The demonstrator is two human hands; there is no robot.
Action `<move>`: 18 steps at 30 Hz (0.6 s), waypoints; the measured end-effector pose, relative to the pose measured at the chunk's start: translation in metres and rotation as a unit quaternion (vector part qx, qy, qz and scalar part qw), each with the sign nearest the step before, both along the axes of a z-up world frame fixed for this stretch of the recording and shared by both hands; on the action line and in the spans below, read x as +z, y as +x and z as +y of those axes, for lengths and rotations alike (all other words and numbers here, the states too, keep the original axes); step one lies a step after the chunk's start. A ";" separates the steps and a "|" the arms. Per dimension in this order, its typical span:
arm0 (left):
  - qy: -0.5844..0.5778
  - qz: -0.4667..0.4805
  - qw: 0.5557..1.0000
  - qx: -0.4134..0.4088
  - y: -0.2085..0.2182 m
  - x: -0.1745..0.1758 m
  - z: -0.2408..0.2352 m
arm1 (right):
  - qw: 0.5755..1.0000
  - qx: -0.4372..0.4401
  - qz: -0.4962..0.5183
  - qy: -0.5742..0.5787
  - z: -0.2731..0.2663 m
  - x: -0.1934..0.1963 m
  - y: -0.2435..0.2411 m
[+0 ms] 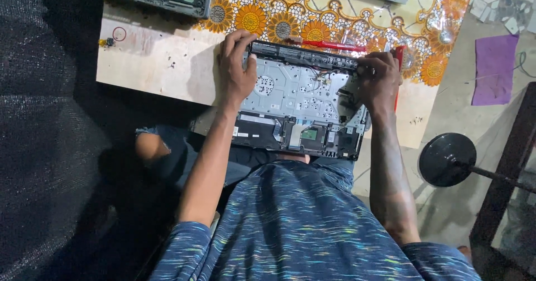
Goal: The person places a motherboard into the laptop chassis, connects ribbon cables and wires to the board, and then picks up a hard drive enclosure.
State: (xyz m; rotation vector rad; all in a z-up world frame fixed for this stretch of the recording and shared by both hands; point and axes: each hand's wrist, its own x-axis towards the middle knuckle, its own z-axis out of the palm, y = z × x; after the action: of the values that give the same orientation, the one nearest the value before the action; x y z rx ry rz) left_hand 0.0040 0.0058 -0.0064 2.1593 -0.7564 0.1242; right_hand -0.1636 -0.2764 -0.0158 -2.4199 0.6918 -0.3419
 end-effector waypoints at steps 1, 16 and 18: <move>0.000 0.000 1.000 0.001 0.000 -0.002 -0.001 | 1.000 0.001 0.000 0.000 0.000 0.000 0.000; 0.007 0.008 1.000 0.000 -0.003 0.004 0.003 | 0.986 -0.023 -0.162 -0.031 0.005 0.001 -0.048; 0.001 0.012 1.000 0.000 -0.003 0.007 0.001 | 0.980 -0.077 -0.142 -0.119 -0.005 -0.007 -0.070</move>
State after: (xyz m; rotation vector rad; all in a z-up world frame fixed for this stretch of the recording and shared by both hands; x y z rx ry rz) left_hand 0.0008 0.0070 0.0006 2.1586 -0.7440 0.0981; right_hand -0.2332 -0.2818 -0.0225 -2.4710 0.7436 -0.8582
